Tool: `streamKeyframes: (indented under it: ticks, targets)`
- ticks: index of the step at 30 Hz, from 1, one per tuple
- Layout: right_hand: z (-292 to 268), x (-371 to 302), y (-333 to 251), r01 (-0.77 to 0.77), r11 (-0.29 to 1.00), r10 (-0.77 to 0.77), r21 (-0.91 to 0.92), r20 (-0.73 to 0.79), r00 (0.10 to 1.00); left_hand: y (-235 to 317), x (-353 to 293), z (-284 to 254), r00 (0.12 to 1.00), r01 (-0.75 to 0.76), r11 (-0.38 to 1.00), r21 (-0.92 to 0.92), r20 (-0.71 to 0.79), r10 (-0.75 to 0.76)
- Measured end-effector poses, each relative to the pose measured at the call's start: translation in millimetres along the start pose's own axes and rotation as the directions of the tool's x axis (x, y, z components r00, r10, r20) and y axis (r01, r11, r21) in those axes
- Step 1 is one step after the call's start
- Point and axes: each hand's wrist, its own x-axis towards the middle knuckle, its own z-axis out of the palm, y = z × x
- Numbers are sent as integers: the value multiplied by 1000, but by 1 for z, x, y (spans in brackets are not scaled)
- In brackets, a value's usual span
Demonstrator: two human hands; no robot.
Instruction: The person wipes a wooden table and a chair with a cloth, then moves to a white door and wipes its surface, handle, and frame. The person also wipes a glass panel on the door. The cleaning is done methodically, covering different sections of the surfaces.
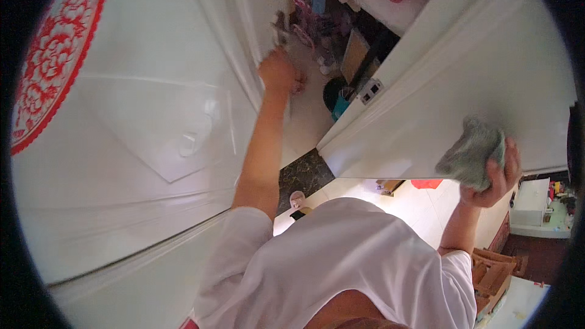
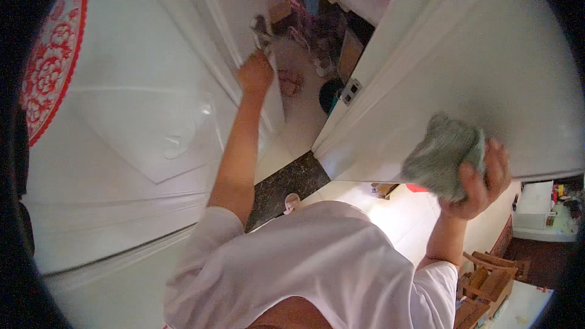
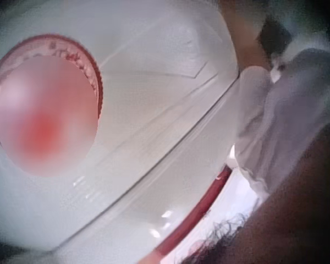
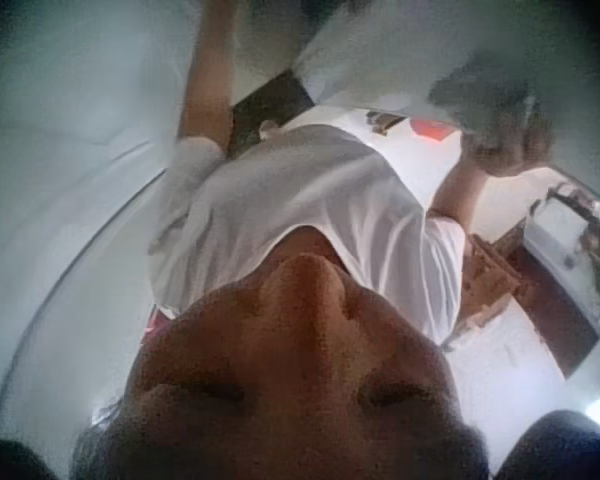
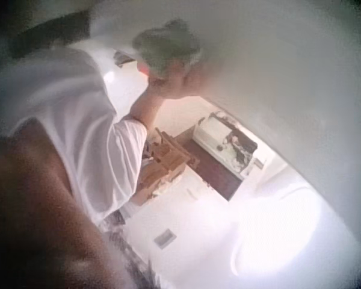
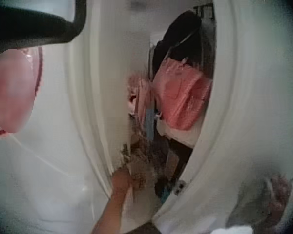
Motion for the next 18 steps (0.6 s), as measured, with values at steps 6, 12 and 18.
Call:
streamKeyframes:
  ticks: [6,12,18]
  targets:
    - [-37,-28,-7,-22,993,60,114,-348,935,99,-117,-18,983,-142,990,-3,117,142]
    - [-69,-51,32,24,931,94,364,-302,949,130,-179,-29,991,-133,991,-14,10,133]
    - [-81,-78,48,-201,822,356,533,-206,911,128,-179,-31,994,-105,994,-15,-20,104]
